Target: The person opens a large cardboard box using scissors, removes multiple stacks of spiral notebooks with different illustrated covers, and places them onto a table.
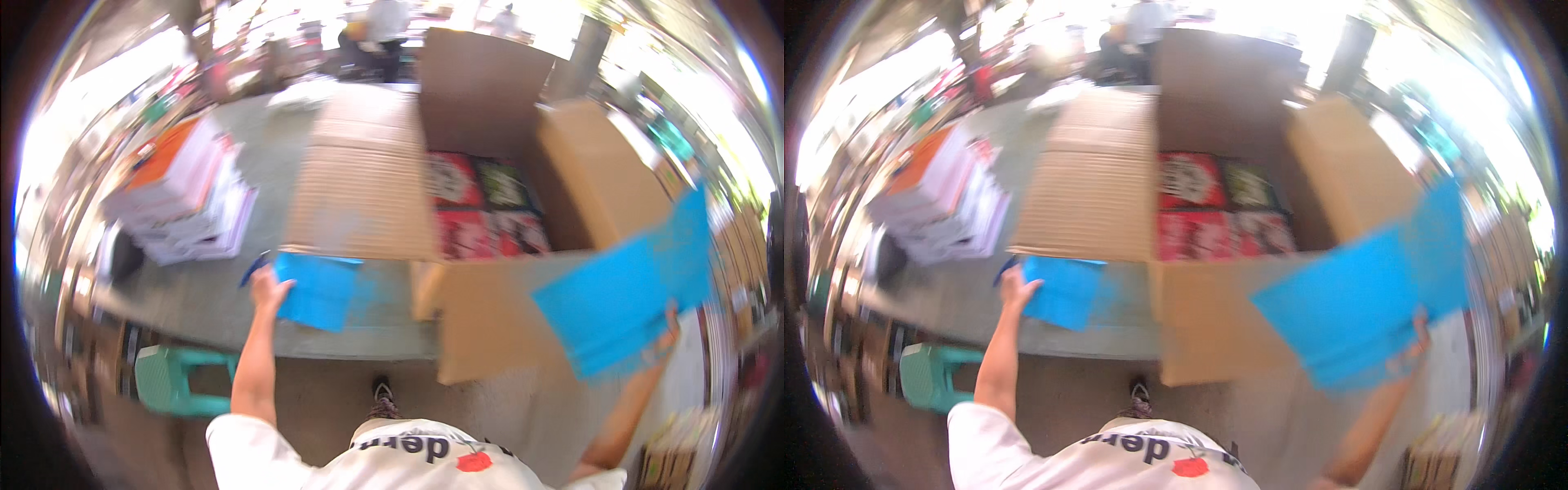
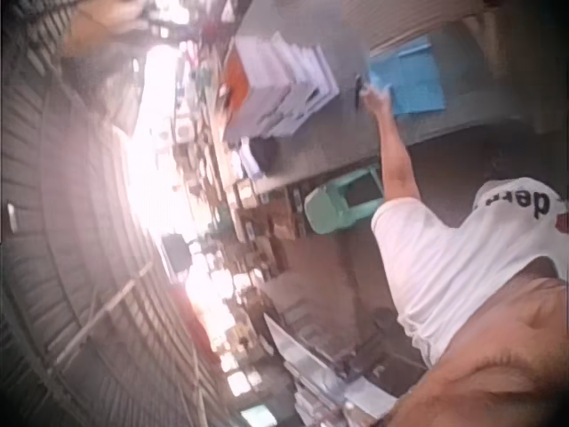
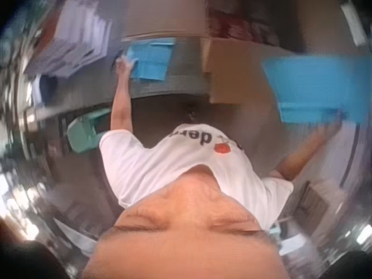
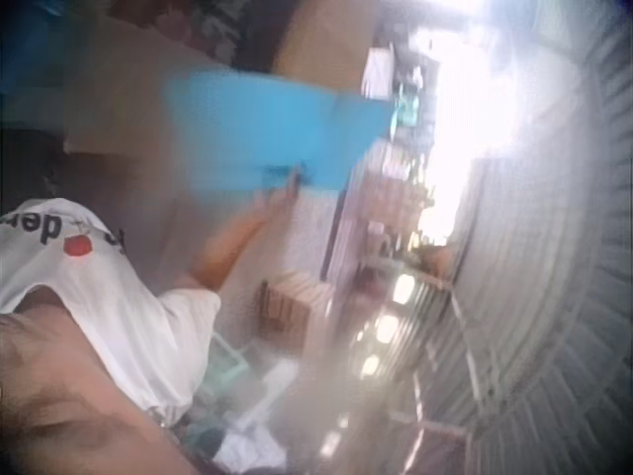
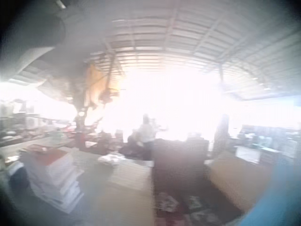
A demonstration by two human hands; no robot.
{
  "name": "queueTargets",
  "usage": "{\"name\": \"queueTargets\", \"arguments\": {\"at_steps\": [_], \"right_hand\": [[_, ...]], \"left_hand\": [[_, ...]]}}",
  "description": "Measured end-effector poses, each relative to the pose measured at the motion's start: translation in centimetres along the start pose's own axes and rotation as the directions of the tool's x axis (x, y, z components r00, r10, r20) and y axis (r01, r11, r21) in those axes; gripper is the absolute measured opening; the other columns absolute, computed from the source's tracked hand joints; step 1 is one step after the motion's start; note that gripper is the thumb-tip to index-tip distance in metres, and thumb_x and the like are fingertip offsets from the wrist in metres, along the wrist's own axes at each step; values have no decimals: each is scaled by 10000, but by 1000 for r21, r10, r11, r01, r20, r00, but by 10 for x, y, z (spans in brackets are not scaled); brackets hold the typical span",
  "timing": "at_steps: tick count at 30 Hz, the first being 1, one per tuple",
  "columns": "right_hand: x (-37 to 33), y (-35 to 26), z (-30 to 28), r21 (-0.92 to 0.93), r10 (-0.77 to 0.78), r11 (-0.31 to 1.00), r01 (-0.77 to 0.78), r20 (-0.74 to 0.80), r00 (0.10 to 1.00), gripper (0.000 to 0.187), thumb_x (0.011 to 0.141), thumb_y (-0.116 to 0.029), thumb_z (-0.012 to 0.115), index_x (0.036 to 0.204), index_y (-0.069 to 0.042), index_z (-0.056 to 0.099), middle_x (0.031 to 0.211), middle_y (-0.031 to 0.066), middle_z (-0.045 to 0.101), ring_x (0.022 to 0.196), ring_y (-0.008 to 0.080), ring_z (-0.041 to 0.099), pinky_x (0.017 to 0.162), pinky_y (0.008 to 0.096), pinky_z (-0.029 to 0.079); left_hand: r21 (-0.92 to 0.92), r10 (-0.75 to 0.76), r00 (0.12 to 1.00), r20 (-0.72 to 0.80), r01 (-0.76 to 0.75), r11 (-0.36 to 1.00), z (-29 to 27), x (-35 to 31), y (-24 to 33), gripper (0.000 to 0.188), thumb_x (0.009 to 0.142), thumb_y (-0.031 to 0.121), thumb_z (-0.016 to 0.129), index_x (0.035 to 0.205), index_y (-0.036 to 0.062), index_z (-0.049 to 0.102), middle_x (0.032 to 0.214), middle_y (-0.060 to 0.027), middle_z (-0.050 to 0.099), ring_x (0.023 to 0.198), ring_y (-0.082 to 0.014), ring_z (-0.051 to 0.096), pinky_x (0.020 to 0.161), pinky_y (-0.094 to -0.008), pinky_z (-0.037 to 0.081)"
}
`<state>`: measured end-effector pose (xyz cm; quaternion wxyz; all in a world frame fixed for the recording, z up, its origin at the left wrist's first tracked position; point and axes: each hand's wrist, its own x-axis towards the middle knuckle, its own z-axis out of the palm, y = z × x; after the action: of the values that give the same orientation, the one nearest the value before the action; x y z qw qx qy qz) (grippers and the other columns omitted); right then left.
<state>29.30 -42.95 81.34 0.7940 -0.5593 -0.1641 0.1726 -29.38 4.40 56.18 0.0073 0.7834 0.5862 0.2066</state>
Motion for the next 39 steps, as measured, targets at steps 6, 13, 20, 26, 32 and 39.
{"name": "queueTargets", "arguments": {"at_steps": [6, 13, 20, 26, 32, 39], "right_hand": [[-30, 21, -64, 88, 111, 990, -107, -39, 993, 520, 724, -223, 721, 1165, -39, 517, 1111, 86, 558, 982, 229, 529, 848, 368, 424], [-107, 112, -220, -379, 103, 894, -239, -345, 933, 256, 678, -53, 747, 910, -33, 641, 838, 29, 628, 755, 141, 559, 724, 331, 461], [-118, 90, -235, -216, 190, 937, -274, -344, 920, 148, 768, -63, 669, 902, -10, 641, 829, 41, 638, 737, 139, 579, 691, 320, 468], [-101, 70, -265, 225, 285, 947, -227, -272, 919, 138, 856, -109, 558, 938, -13, 614, 819, 34, 622, 729, 153, 582, 636, 338, 486], [-27, 59, -298, 146, 414, 908, -392, -446, 794, 299, 895, -269, 486, 1067, -34, 554, 925, 70, 605, 752, 170, 593, 596, 379, 513], [94, 30, -313, 296, 129, 951, -87, -125, 984, 554, 866, -490, 486, 1166, -25, 498, 1028, 110, 594, 856, 197, 593, 745, 344, 483]], "left_hand": [[-415, -414, 901, 127, 427, 803, 1, -52, -16, 243, 624, 143, 691, 762, -38, 606, 718, -156, 626, 672, -286, 615, 623, -415, 464], [-154, 681, 428, 594, 891, -427, -33, -265, 216, 565, 866, 414, 469, 1249, 3, 411, 1088, -192, 558, 869, -305, 600, 659, -410, 540], [-519, 805, 262, 531, 852, 65, -29, -327, 506, 334, 857, 259, 583, 1076, 9, 550, 901, -66, 606, 824, -145, 575, 688, -289, 493], [-785, 771, 308, 558, 498, 369, -20, -313, 658, 236, 796, 165, 667, 960, 4, 613, 821, -21, 621, 752, -107, 570, 687, -270, 475], [-656, 647, 232, 726, 517, 550, 5, -290, 738, 242, 733, 71, 703, 958, 21, 630, 864, -48, 647, 758, -111, 588, 692, -288, 490], [-920, 609, 702, 370, 366, 137, 57, -241, 821, 612, 680, -45, 689, 1216, 33, 403, 855, -77, 612, 735, -141, 587, 663, -273, 494]]}}
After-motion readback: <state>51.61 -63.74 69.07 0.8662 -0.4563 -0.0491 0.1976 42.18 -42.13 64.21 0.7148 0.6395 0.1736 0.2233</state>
